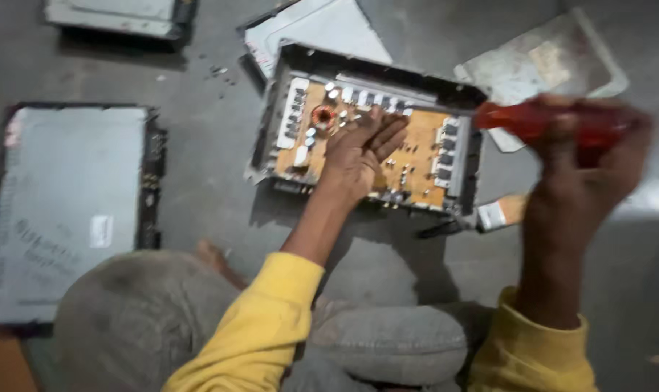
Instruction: The person sits on the floor and uses a screwdriver to remove screws from the casing of an electronic device. They then use a brush to clean the internal circuit board and reattach the casing.
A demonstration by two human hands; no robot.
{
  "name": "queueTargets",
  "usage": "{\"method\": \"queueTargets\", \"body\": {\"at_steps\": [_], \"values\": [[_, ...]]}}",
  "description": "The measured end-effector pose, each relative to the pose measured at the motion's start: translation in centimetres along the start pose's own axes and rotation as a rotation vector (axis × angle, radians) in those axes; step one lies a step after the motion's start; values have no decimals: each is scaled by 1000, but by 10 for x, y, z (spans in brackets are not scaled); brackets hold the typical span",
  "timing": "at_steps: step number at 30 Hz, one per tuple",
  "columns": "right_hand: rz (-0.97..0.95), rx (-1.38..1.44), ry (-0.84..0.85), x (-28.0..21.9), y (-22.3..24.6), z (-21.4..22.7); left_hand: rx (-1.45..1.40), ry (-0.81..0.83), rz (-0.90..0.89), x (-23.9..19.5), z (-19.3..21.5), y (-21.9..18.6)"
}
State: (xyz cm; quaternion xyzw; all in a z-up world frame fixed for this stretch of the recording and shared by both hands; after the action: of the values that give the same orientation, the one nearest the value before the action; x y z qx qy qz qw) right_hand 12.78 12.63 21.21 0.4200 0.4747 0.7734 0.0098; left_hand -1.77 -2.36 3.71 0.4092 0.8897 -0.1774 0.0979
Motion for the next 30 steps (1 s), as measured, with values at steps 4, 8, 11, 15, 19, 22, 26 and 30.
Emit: {"method": "queueTargets", "body": {"at_steps": [4, 8, 11, 15, 19, 22, 26, 30], "values": [[-56, 51, 2, 5, -11, -21, -70, -24, 3, 22, 11, 3], [-65, 44, 26, -1, -19, -28, -37, -128, -61, 29, 24, 3], [-47, 15, 39, -3, -18, -29, -11, -173, -92, 27, 23, -1], [-54, 27, 34, -6, -9, -30, 50, -180, -94, 18, 18, -3], [-46, 63, 43, -11, -2, -25, -60, -79, -112, 14, 16, 0], [-62, 118, 40, -14, -6, -25, -90, -56, -94, 15, 19, -1], [-59, 150, 45, -14, -20, -27, -125, -53, -68, 23, 23, 3], [-40, 166, 52, -14, -38, -23, -118, 15, -100, 27, 22, 6]]}}
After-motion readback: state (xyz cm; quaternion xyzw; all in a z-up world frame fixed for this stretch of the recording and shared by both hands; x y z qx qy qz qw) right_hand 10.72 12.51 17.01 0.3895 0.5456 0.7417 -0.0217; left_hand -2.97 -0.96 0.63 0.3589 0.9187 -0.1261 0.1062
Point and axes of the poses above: each hand's wrist, its own x-axis towards the middle knuckle, its own z-axis out of the back of the hand, y = z × x, the point moved 5 cm from there along x, towards the middle knuckle, and after that the axes turned 9 degrees about z, right-handed, at the moved point
